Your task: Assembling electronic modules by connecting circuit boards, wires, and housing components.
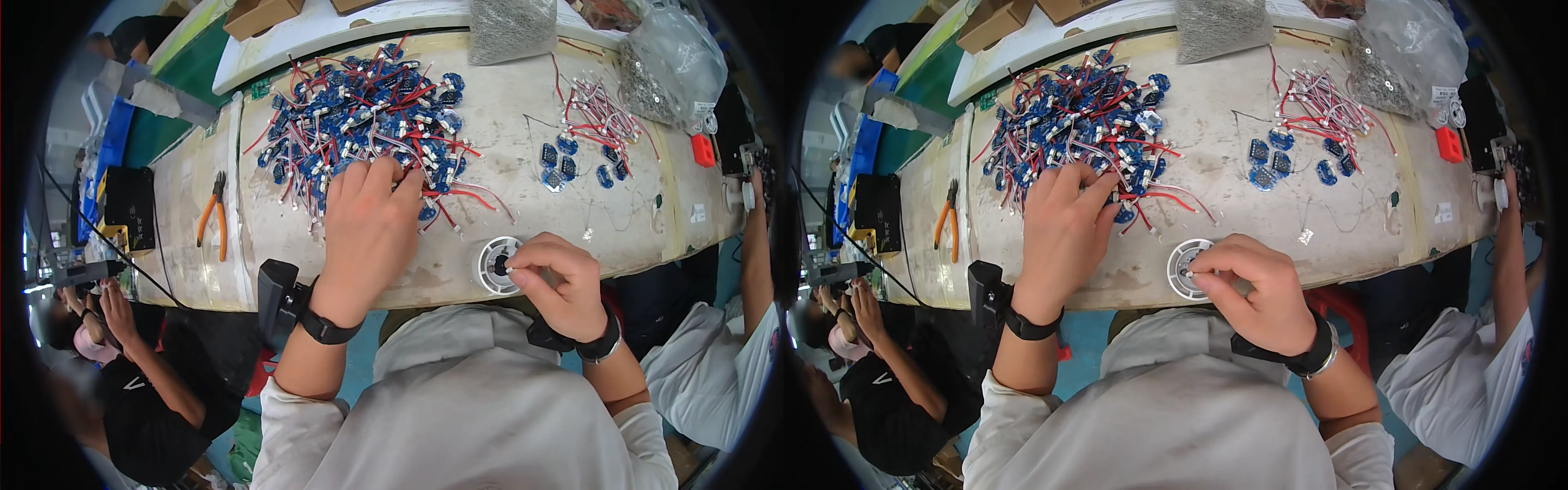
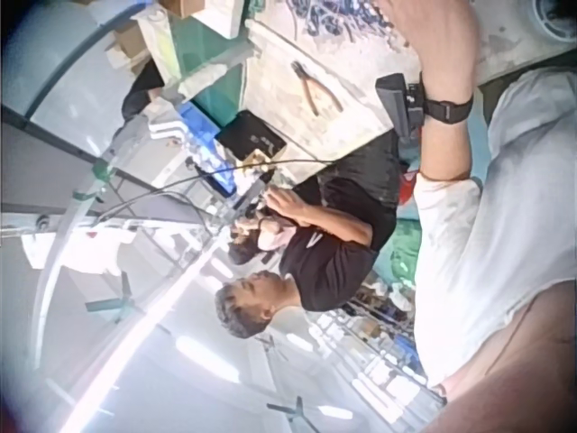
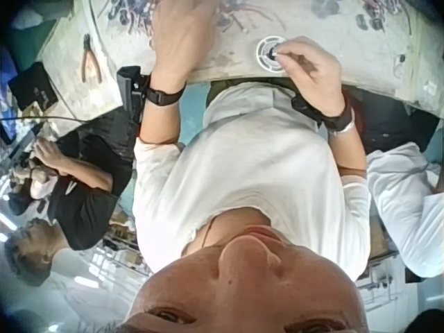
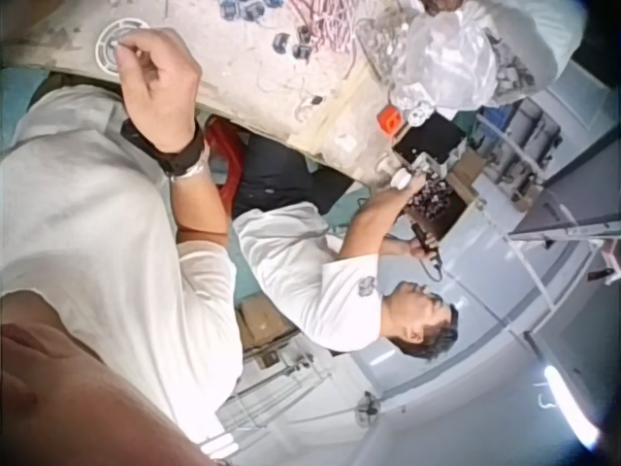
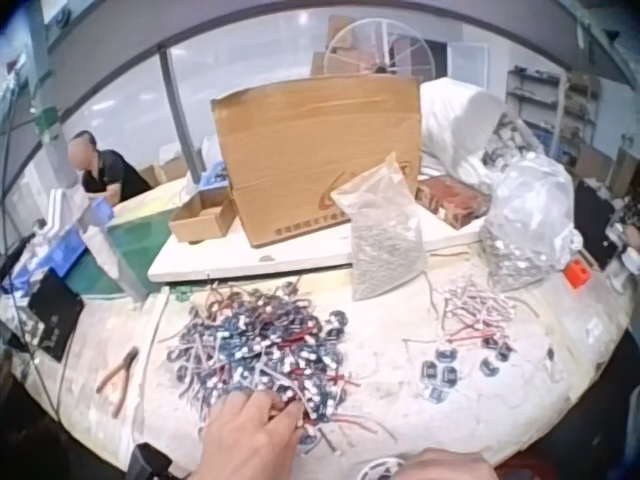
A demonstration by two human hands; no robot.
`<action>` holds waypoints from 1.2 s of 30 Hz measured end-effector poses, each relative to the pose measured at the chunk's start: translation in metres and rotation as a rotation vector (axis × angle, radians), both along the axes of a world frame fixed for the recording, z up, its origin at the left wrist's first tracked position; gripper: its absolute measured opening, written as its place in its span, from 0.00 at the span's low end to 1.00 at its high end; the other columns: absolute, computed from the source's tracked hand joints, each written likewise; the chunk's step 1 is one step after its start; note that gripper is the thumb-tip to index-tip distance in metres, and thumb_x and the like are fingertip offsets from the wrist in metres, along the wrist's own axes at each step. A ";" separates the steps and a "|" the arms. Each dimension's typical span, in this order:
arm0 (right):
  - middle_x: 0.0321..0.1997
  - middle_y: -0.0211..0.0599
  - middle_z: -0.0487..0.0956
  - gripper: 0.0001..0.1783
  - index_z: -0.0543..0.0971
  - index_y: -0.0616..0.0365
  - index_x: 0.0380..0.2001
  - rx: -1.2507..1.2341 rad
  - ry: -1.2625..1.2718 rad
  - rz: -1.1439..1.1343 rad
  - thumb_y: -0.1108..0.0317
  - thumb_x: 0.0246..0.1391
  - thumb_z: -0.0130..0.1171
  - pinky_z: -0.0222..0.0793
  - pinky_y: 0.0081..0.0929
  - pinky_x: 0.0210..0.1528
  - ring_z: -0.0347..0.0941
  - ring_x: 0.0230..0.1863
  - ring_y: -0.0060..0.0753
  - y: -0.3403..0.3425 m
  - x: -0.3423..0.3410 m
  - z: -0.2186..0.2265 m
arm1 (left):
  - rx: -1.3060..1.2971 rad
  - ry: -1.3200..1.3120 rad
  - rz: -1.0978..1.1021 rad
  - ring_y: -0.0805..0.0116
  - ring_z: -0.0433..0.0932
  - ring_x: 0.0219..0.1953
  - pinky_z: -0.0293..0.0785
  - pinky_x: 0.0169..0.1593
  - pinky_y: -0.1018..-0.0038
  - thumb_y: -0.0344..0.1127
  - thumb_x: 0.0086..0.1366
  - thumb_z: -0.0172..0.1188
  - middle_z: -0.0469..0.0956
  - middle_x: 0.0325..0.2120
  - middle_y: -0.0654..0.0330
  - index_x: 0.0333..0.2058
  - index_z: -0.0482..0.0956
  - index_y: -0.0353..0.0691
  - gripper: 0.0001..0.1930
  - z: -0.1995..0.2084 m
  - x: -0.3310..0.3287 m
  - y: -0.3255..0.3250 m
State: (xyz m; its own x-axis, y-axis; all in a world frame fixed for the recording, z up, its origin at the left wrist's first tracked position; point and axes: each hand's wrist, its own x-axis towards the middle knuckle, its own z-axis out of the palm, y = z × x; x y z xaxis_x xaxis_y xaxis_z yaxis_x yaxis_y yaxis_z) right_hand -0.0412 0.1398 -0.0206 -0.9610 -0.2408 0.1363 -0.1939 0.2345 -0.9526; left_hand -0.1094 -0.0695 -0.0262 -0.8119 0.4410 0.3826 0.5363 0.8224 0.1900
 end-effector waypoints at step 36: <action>0.30 0.31 0.74 0.05 0.72 0.66 0.31 -0.349 -0.245 -0.058 0.77 0.49 0.52 0.63 0.17 0.37 0.67 0.32 0.17 0.007 -0.004 -0.012 | 0.008 0.009 -0.094 0.62 0.66 0.27 0.62 0.33 0.69 0.28 0.39 0.63 0.69 0.24 0.61 0.28 0.74 0.41 0.13 0.010 -0.016 0.006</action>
State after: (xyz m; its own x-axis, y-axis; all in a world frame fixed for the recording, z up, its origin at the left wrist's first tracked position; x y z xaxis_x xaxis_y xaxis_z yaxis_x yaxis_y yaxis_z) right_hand -0.0454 0.1468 -0.0322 -0.9856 -0.1655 -0.0341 0.0523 -0.1065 -0.9929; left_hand -0.1256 -0.0634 -0.0165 -0.7638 0.5119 0.3932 0.6125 0.7670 0.1911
